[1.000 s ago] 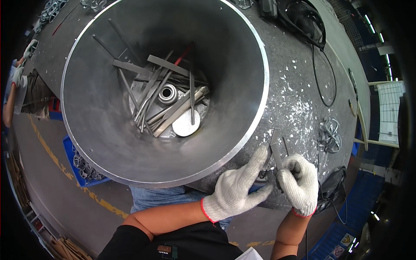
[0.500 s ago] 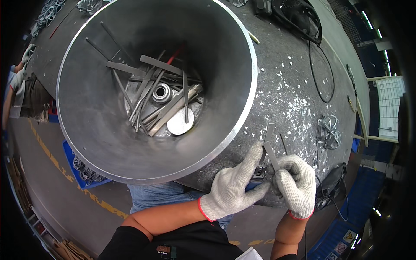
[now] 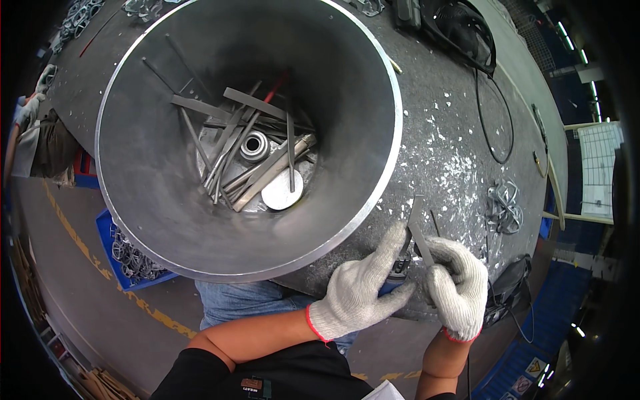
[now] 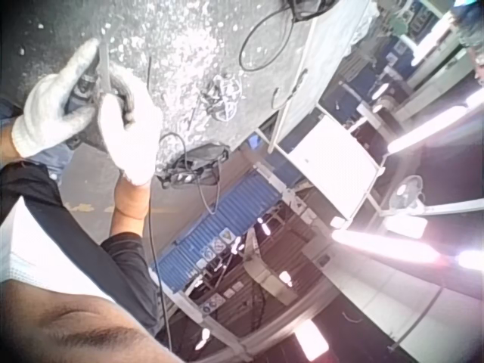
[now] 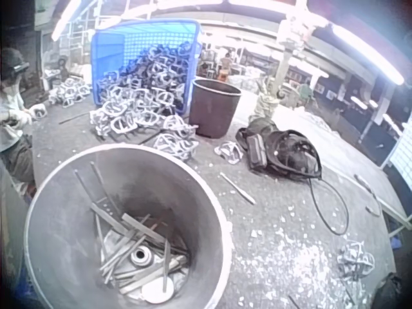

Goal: The person deburrs and cleans the edges of small metal strips and small metal components using a handheld rotary tool and a hand file.

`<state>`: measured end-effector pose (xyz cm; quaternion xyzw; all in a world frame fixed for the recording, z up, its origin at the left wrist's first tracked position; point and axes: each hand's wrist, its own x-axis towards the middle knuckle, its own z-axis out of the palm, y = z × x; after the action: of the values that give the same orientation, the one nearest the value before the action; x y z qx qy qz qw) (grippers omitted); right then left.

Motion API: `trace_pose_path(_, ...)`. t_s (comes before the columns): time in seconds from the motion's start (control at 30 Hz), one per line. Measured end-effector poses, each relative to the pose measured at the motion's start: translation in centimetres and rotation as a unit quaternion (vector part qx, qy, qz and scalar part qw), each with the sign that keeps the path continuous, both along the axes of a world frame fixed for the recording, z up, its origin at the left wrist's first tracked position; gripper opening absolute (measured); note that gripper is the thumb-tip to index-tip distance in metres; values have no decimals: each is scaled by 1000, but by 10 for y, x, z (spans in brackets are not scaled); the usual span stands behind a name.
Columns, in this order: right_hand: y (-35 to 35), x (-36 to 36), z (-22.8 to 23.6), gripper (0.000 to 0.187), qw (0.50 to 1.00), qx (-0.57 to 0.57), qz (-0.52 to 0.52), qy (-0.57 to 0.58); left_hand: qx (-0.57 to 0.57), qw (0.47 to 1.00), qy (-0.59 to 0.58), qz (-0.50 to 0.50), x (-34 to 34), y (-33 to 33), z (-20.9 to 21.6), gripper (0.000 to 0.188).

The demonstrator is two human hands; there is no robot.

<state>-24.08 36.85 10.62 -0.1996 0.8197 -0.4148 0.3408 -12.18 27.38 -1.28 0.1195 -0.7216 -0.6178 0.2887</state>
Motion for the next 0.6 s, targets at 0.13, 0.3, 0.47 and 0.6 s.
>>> trace_pose_path(0.13, 0, 5, 2, 29, 998, 16, -55, 35, -10, 1000, 8, 12, -1, 0, -1, 102)
trace_pose_path(0.3, -20, 4, 19, 33, 980, -109, -113, 120, -27, 999, 8, 34, -2, 0, -1, 102)
trace_pose_path(0.47, -65, 14, 57, 42, 964, -105, 44, 241, 37, 993, -103, -43, 5, 2, 7, 100)
trace_pose_path(0.6, -114, 29, 68, 44, 959, -143, 79, 231, -35, 999, -39, -9, 3, 12, -10, 99)
